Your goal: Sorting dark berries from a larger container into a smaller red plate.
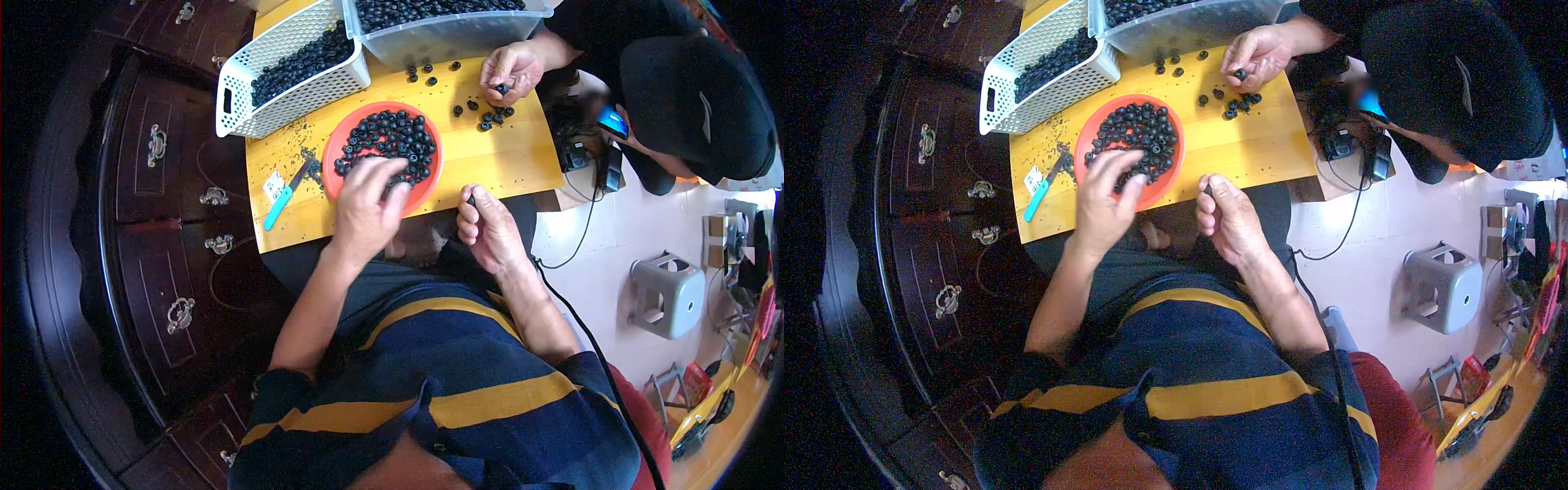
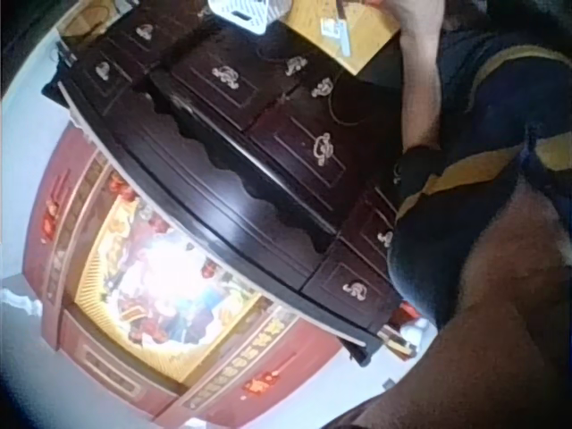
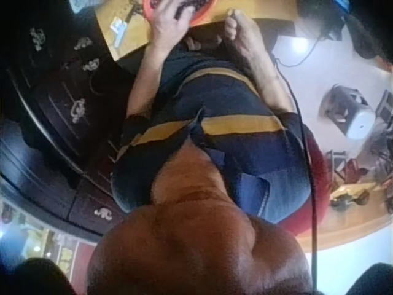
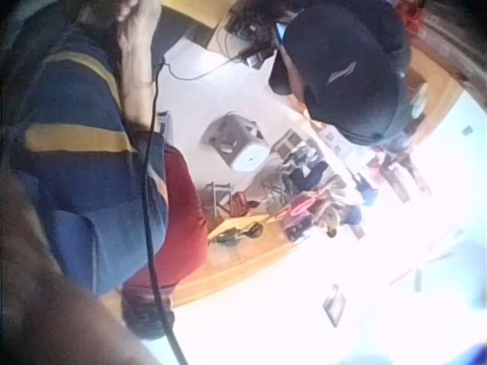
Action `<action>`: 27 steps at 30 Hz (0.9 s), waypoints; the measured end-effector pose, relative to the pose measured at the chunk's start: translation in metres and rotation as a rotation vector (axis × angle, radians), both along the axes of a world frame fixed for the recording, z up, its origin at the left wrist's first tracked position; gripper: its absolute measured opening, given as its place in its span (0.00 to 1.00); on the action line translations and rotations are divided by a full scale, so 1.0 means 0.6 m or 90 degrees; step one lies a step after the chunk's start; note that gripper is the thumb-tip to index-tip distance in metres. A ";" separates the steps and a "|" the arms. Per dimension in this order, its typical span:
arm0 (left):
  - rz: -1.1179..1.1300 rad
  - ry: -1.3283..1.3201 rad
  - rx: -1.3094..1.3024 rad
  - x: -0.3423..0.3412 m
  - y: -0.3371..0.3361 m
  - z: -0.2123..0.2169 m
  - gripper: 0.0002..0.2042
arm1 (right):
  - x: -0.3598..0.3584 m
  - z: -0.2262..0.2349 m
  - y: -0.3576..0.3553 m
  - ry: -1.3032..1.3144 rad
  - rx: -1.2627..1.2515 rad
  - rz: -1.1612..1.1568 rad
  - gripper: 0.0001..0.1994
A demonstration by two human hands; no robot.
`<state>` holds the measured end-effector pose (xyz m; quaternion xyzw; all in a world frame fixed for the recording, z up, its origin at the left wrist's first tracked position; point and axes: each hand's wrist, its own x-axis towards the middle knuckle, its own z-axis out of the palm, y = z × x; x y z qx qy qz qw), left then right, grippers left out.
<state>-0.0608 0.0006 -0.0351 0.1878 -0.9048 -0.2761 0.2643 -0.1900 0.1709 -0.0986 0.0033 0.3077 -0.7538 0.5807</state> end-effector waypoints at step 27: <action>-0.023 0.015 0.070 -0.189 0.105 -0.077 0.40 | -0.155 -0.031 0.092 0.046 0.063 -0.462 0.12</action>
